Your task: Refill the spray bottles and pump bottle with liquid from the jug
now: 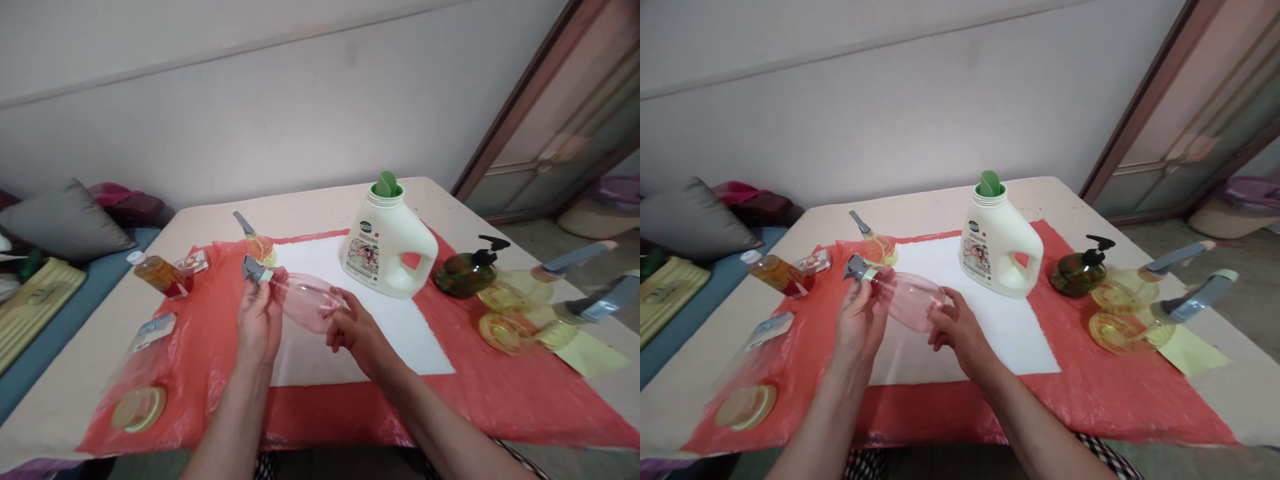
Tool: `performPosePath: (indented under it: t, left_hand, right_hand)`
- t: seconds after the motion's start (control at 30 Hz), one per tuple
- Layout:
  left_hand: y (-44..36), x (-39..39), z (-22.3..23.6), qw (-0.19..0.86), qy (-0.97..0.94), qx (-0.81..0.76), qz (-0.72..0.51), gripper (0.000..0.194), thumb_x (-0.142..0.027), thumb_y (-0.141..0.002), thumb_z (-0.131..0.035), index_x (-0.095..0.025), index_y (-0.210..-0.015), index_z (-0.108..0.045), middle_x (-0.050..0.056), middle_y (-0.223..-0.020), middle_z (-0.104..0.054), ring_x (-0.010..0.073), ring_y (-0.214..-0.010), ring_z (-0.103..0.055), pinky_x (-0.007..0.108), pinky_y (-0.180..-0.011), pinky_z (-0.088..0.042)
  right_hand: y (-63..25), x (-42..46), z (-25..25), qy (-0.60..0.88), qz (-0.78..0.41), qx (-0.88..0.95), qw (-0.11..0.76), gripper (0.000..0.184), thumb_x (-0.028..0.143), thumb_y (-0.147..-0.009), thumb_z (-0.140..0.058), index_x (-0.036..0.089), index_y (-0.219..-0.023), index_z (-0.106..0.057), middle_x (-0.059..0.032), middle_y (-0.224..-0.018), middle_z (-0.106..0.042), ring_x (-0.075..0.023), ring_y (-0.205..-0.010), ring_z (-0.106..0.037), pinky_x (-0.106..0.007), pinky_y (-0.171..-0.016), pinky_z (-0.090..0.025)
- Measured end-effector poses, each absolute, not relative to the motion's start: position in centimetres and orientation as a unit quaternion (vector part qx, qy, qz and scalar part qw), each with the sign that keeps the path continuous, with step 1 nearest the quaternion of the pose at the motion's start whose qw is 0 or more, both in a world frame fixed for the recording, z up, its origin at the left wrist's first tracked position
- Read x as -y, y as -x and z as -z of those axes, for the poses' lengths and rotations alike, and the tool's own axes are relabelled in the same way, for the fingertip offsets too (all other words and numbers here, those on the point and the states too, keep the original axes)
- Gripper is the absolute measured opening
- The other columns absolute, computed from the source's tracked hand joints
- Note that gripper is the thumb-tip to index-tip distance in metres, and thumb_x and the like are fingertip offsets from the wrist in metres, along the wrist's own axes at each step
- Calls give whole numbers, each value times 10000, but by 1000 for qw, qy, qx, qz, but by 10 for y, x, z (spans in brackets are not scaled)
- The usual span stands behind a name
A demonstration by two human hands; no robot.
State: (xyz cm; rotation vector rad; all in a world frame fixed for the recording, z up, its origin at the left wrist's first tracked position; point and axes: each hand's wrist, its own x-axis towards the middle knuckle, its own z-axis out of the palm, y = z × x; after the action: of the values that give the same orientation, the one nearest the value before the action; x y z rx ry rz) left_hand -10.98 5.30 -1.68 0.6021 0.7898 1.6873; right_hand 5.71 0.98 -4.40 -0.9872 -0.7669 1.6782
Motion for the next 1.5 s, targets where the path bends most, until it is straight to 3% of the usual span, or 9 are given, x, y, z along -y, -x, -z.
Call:
performPosePath:
  t: [0.13, 0.3, 0.47, 0.63, 0.8, 0.93, 1.03, 1.2, 1.5]
  left_hand:
    - [107, -52, 17, 566, -271, -337, -702, 248, -258, -797, -782, -205, -1031, -721, 66, -1068, -749, 183, -1048, -685, 355, -1033, -473]
    - [109, -51, 15, 550, -271, -338, -714, 265, -254, -789, -791, -210, -1040, -720, 51, -1063, -748, 175, -1015, -690, 340, -1009, -487]
    - [111, -51, 16, 567, -277, -348, -693, 254, -299, -793, -796, -206, -1019, -725, 62, -1041, -761, 176, -992, -701, 336, -981, -502]
    - [109, -52, 16, 570, -262, -339, -701, 290, -270, -773, -812, -197, -1038, -719, 68, -1058, -761, 174, -1023, -697, 314, -973, -499]
    - [109, -50, 15, 574, -275, -337, -694, 301, -280, -771, -815, -195, -1045, -722, 73, -1048, -760, 184, -1020, -697, 318, -970, -491]
    - [110, -51, 17, 567, -274, -340, -698, 284, -277, -780, -806, -205, -1042, -724, 66, -1047, -759, 184, -1017, -694, 328, -974, -486]
    - [111, -52, 17, 568, -267, -338, -701, 284, -257, -784, -800, -200, -1051, -723, 69, -1050, -761, 174, -1009, -693, 314, -956, -497]
    - [115, -52, 16, 572, -257, -343, -699, 256, -273, -777, -806, -171, -999, -727, 86, -1025, -764, 172, -971, -702, 305, -926, -517]
    - [117, -53, 21, 570, -267, -351, -694, 234, -286, -781, -806, -163, -967, -737, 90, -1002, -767, 184, -976, -708, 345, -990, -499]
  right_hand:
    - [-58, -13, 51, 431, -726, 276, 459, 680, 812, -832, -431, 163, -907, -619, -36, -707, -630, -124, -505, -587, -256, -466, -420]
    - [-58, -13, 52, 381, -734, 289, 483, 737, 525, -701, -809, 295, -1326, -493, -12, -982, -701, -108, -586, -634, -237, -523, -488]
    - [-58, -12, 51, 377, -795, 262, 398, 790, 840, -846, -339, 152, -1104, -631, -70, -763, -691, -98, -450, -556, -209, -396, -367]
    - [-58, -11, 49, 318, -776, 284, 465, 686, 513, -705, -810, 305, -1299, -537, -39, -1161, -678, -99, -646, -669, -196, -518, -481]
    - [-59, -13, 54, 352, -798, 276, 403, 772, 857, -823, -372, 171, -1057, -636, -69, -763, -695, -113, -460, -571, -198, -366, -323]
    - [-57, -12, 53, 357, -772, 246, 465, 584, 671, -797, -661, 274, -1220, -598, -66, -1144, -672, -139, -755, -657, -258, -590, -542]
    - [-58, -11, 48, 365, -739, 279, 493, 745, 430, -698, -823, 368, -1355, -476, -42, -1298, -610, -140, -813, -668, -268, -623, -554]
    - [-60, -12, 47, 398, -735, 335, 434, 585, 701, -811, -597, 221, -1147, -607, -31, -889, -689, -91, -467, -575, -219, -421, -366]
    - [-57, -11, 53, 386, -755, 312, 428, 657, 776, -756, -588, 189, -1047, -636, 9, -737, -658, -89, -437, -535, -231, -439, -364]
